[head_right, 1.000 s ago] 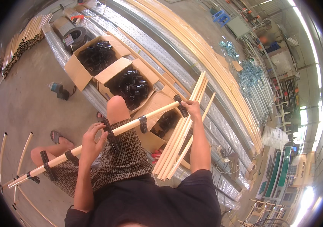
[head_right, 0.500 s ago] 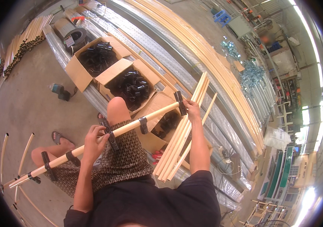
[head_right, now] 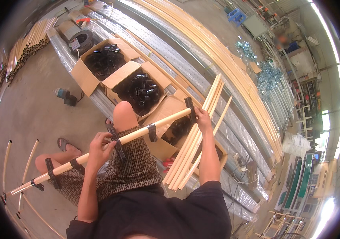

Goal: The person attaches black plastic connectors to a long wooden pole by hand, pulling several additional connectors from a cardboard box on the floor to continue the assembly.

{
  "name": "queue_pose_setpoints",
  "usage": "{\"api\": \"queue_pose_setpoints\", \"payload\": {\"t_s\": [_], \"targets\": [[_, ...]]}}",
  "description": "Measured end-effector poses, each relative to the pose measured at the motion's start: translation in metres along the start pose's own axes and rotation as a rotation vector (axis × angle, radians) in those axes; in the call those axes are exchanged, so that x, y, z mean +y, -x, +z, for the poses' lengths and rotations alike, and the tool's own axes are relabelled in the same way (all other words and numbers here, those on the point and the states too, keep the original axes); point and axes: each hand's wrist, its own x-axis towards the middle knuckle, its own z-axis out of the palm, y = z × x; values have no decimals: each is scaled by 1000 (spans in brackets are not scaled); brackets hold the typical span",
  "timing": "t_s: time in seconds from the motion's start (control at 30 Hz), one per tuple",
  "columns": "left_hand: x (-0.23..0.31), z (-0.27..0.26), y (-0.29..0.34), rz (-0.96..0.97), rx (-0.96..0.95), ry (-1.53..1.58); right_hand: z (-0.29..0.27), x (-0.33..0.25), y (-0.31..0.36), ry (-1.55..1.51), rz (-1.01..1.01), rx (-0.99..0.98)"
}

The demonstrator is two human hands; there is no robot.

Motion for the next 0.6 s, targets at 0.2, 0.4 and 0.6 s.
{"api": "queue_pose_setpoints", "payload": {"t_s": [0.2,0.4,0.6], "targets": [[1,0,-4,-3,-9,-16,17,-26,12,370,-134,-70],[1,4,-4,2,-7,-8,29,-32,12,700,-244,72],[-4,4,-2,7,-2,-3,47,-5,19,945,-504,277]]}}
